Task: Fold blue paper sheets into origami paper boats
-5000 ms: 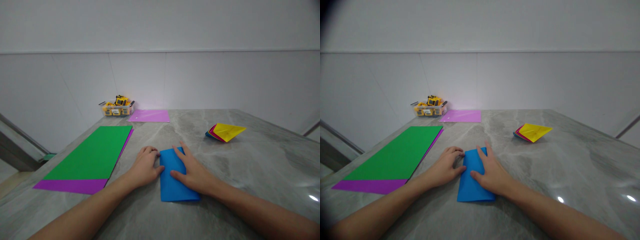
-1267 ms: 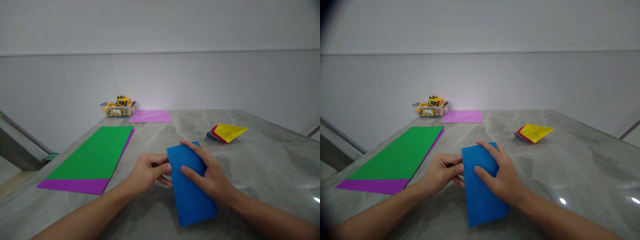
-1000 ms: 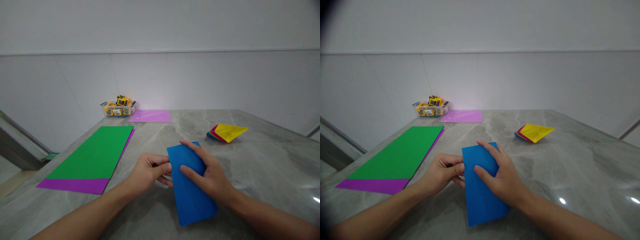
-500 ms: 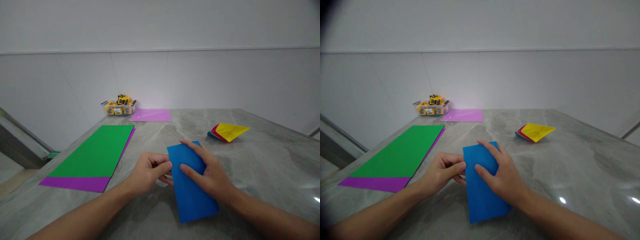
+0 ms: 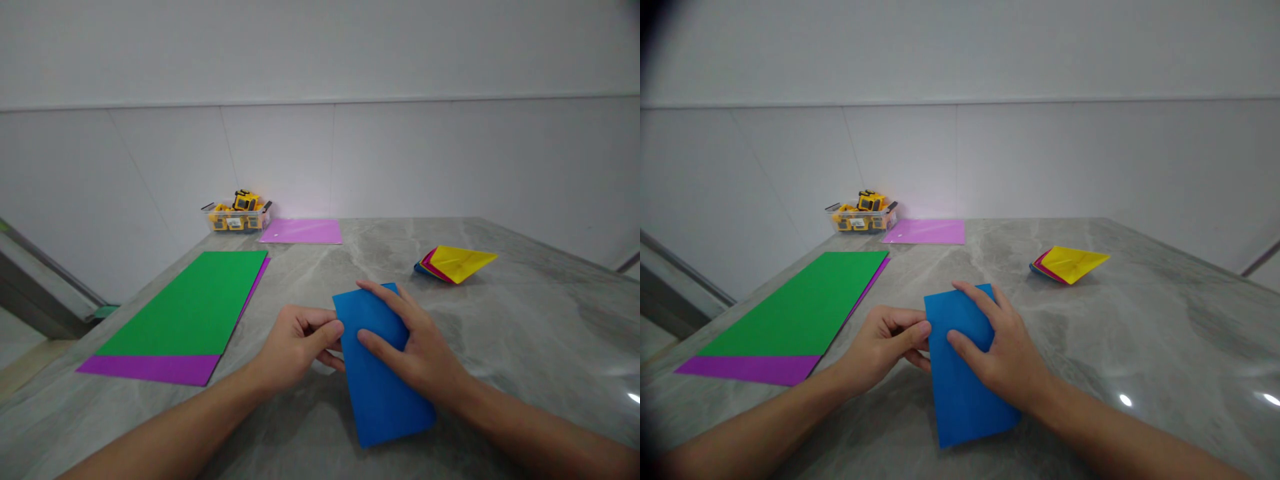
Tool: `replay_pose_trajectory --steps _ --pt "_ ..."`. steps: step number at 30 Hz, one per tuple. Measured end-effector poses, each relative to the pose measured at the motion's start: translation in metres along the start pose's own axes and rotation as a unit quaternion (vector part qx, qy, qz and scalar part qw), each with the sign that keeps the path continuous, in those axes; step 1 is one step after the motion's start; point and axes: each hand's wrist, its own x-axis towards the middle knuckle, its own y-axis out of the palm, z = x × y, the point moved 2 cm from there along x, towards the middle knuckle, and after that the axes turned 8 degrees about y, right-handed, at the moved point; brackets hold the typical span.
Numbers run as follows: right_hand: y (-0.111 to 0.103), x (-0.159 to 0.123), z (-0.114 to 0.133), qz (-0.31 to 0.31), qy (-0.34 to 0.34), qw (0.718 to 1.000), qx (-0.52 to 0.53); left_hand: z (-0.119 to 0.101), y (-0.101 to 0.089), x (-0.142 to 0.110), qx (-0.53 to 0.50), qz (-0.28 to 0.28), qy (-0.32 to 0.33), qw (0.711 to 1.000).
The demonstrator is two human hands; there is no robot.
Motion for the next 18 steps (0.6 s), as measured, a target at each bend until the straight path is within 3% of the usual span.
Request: replay_pose_trajectory --steps 6,12,15,18 --pt "0.0018 -0.0006 -0.0012 0.005 0.001 1.000 -0.001 -0.0032 0.0033 -0.0003 0.028 -0.001 0.001 1.000" --pt "0.0025 -0.0013 0.0030 -0.012 -0.005 0.999 0.042 -0.0042 0.0041 -0.0003 0.072 -0.059 -0.003 0.996" --pt "0.0024 0.0017 0.0013 -0.017 0.077 0.984 0.157 -0.0040 0.0025 0.0000 0.085 -0.063 0.003 0.994" --pt "0.0066 0.0048 -0.0018 0.094 0.218 0.913 0.332 -0.0028 0.0013 0.0000 0.093 -0.047 0.011 0.994"
